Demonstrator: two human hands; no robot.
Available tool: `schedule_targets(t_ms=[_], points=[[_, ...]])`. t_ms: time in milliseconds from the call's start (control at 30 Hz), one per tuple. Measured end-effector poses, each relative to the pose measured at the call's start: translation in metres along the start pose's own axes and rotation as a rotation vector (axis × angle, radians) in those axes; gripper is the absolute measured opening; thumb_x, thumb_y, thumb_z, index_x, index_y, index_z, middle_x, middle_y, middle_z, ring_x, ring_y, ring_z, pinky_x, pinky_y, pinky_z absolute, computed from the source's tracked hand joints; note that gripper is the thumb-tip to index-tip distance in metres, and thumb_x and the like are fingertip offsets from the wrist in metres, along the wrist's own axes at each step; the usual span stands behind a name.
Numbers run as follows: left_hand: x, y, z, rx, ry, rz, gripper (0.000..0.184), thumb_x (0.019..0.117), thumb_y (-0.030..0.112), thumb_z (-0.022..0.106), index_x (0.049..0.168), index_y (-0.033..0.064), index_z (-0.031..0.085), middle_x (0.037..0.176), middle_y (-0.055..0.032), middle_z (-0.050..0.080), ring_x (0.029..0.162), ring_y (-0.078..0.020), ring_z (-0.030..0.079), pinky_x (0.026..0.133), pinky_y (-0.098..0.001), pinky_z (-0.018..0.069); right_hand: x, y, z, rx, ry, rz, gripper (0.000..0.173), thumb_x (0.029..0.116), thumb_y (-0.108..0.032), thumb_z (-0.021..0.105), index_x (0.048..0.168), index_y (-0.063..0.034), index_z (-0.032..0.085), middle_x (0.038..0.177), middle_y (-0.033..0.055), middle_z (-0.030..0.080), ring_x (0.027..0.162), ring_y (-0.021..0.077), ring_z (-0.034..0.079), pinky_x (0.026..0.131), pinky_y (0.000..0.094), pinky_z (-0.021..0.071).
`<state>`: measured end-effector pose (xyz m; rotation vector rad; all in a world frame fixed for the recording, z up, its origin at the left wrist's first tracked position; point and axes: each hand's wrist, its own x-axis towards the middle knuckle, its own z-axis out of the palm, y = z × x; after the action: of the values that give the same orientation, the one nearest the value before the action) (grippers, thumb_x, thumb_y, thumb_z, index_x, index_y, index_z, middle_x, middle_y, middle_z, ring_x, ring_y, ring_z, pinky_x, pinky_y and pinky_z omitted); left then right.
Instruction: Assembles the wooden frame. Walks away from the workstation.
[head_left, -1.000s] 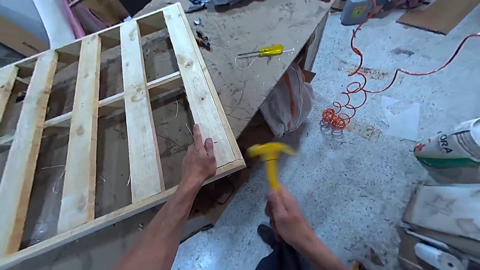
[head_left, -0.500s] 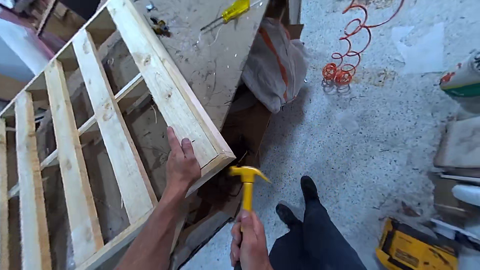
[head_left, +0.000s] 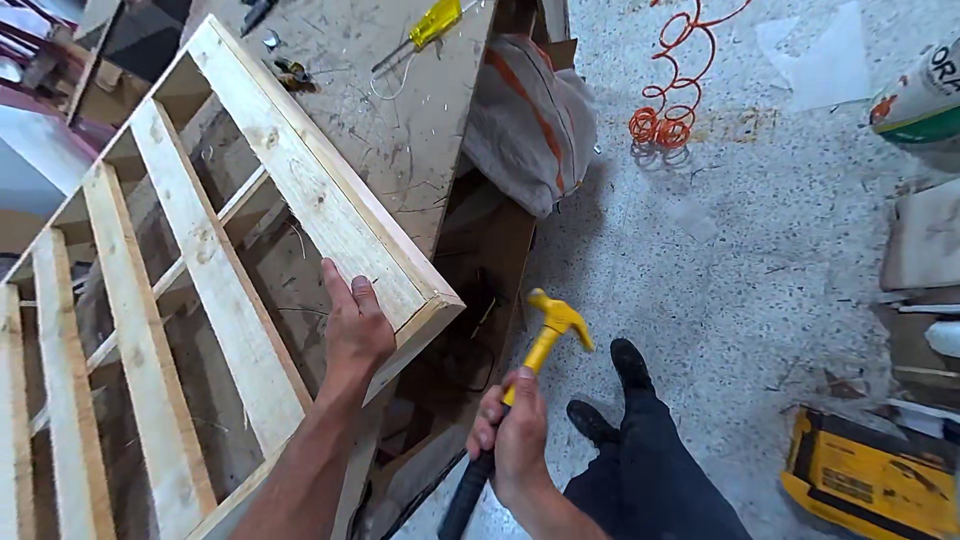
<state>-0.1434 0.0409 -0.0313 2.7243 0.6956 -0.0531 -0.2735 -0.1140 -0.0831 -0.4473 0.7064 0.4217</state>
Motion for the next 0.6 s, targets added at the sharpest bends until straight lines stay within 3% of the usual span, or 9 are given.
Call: schedule_targets(t_ms=[67, 200, 267, 333, 467, 600], points=[[0.0, 0.0, 0.001, 0.01, -0.006, 0.001, 0.063, 0.1122, 0.043, 0.021, 0.167, 0.0221, -0.002, 0.159, -0.022, 0.042, 0.136, -0.044, 0.052, 0.106, -0.0691, 0.0414, 0.001, -0.005, -0.004, 0.061, -0.077, 0.158, 0.042, 0.1142, -0.037, 0.019, 0.103, -0.0063, 0.045, 0.057, -0.0002, 0.043, 0.036, 0.0092, 0.042, 0.034, 0.0254, 0.0452], [0.0, -0.002, 0.001, -0.019, 0.002, 0.01, 0.062, 0.1123, 0.041, 0.022, 0.167, 0.0208, 0.0, 0.162, -0.0204, 0.038, 0.142, -0.0413, 0.047, 0.111, -0.0669, 0.0376, 0.008, -0.01, -0.005, 0.302, -0.054, 0.264, 0.049, 0.1126, -0.047, 0.018, 0.097, -0.0097, 0.044, 0.054, -0.0017, 0.042, 0.035, 0.0082, 0.042, 0.033, 0.0233, 0.0431], [-0.001, -0.002, 0.001, -0.026, 0.0, 0.012, 0.063, 0.1122, 0.042, 0.022, 0.167, 0.0211, -0.001, 0.165, -0.0182, 0.033, 0.145, -0.0386, 0.043, 0.114, -0.0651, 0.0354, 0.013, -0.017, -0.02, 0.25, -0.168, 0.404, 0.048, 0.1123, -0.048, 0.02, 0.096, -0.0099, 0.045, 0.056, -0.0021, 0.041, 0.035, 0.0068, 0.042, 0.033, 0.0216, 0.0423], [0.0, -0.001, 0.001, -0.026, 0.001, 0.013, 0.062, 0.1124, 0.042, 0.022, 0.167, 0.022, -0.001, 0.164, -0.0188, 0.034, 0.144, -0.0396, 0.044, 0.113, -0.0653, 0.0362, 0.022, -0.028, -0.034, 0.191, -0.158, 0.379, 0.048, 0.1126, -0.046, 0.02, 0.097, -0.0092, 0.046, 0.054, -0.0021, 0.042, 0.034, 0.0067, 0.042, 0.032, 0.0221, 0.0422], [-0.001, -0.003, 0.002, -0.009, -0.006, 0.01, 0.062, 0.1123, 0.042, 0.021, 0.167, 0.022, -0.002, 0.163, -0.0199, 0.036, 0.142, -0.0413, 0.046, 0.111, -0.0665, 0.0373, 0.055, -0.077, -0.067, -0.279, -0.357, 0.476, 0.045, 0.1115, -0.049, 0.025, 0.099, -0.0129, 0.05, 0.059, -0.0047, 0.04, 0.038, 0.0017, 0.039, 0.035, 0.0169, 0.0402], [0.0, -0.003, 0.002, 0.009, 0.006, 0.004, 0.062, 0.112, 0.041, 0.021, 0.167, 0.0221, -0.001, 0.16, -0.0219, 0.04, 0.137, -0.0442, 0.051, 0.107, -0.0693, 0.0401, 0.049, -0.085, -0.056, -0.273, -0.337, 0.432, 0.046, 0.1114, -0.05, 0.021, 0.1, -0.0135, 0.047, 0.059, -0.0032, 0.042, 0.038, 0.004, 0.041, 0.036, 0.0195, 0.0422]])
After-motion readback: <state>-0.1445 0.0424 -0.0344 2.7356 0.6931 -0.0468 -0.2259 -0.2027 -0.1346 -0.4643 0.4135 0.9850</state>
